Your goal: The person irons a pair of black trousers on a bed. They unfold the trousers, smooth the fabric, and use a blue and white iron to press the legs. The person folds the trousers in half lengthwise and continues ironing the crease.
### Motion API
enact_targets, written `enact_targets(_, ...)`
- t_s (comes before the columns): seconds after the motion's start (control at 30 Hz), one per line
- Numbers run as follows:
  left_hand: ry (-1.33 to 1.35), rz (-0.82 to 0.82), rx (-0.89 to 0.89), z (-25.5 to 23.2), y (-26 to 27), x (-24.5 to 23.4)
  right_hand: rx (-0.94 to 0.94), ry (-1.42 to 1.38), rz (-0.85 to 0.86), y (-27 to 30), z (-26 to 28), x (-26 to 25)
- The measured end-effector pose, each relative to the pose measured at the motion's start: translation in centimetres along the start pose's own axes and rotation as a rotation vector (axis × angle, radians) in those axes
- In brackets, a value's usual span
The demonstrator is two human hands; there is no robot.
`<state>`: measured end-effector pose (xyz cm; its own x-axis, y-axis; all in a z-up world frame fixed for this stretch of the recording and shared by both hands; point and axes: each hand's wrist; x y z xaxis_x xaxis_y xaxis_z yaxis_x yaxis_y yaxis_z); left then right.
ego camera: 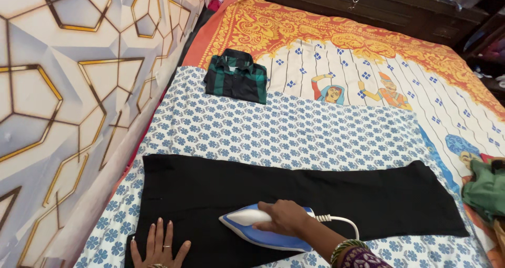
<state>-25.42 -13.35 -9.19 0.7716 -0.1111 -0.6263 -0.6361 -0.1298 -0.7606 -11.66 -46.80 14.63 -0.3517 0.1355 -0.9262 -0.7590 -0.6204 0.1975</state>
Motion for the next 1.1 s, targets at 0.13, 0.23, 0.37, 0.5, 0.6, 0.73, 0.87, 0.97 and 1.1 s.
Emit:
enact_targets(0.13,0.048,-0.036,0.071,0.6,0.3,0.1,-0.019,-0.009,0.027,1.8,-1.2,0.0)
enact_targets(0.23,0.055,-0.020,0.066,0.2,0.5,-0.3,-0.051,-0.042,-0.002,3.0,-2.0,-0.2)
enact_targets(0.37,0.003,-0.022,-0.015,0.0,0.4,0.5,-0.008,0.008,0.050,4.0,-2.7,-1.2)
enact_targets(0.5,-0.024,-0.016,-0.047,0.3,1.1,0.6,0.161,-0.058,0.026,3.4,-1.0,-2.1)
enact_targets(0.6,-0.024,-0.028,-0.047,0.1,1.0,0.5,0.264,-0.105,-0.027,1.4,2.9,-2.3)
enact_targets(0.73,-0.341,0.452,-0.044,-0.6,-0.6,-1.2,0.311,-0.150,-0.080,-3.7,10.3,-1.7)
enact_targets(0.87,-0.514,0.772,-0.052,-0.8,-1.4,-1.4,0.368,-0.186,-0.011,-6.7,15.3,0.5)
enact_targets(0.97,-0.064,0.041,-0.089,-0.2,0.1,-0.3,0.342,-0.119,-0.046,-6.5,16.4,2.6)
enact_targets(1.1,-0.033,0.051,-0.121,0.3,0.8,0.3,0.284,-0.071,-0.118,-5.9,14.8,3.7)
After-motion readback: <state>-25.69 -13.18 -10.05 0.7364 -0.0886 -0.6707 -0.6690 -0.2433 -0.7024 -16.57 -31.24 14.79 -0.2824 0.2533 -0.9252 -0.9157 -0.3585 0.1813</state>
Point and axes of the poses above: each hand's wrist, its own y-axis away from the middle knuckle, its own x-axis out of the palm, z = x × y, and after that the axes turned 11 degrees about -z, right-handed
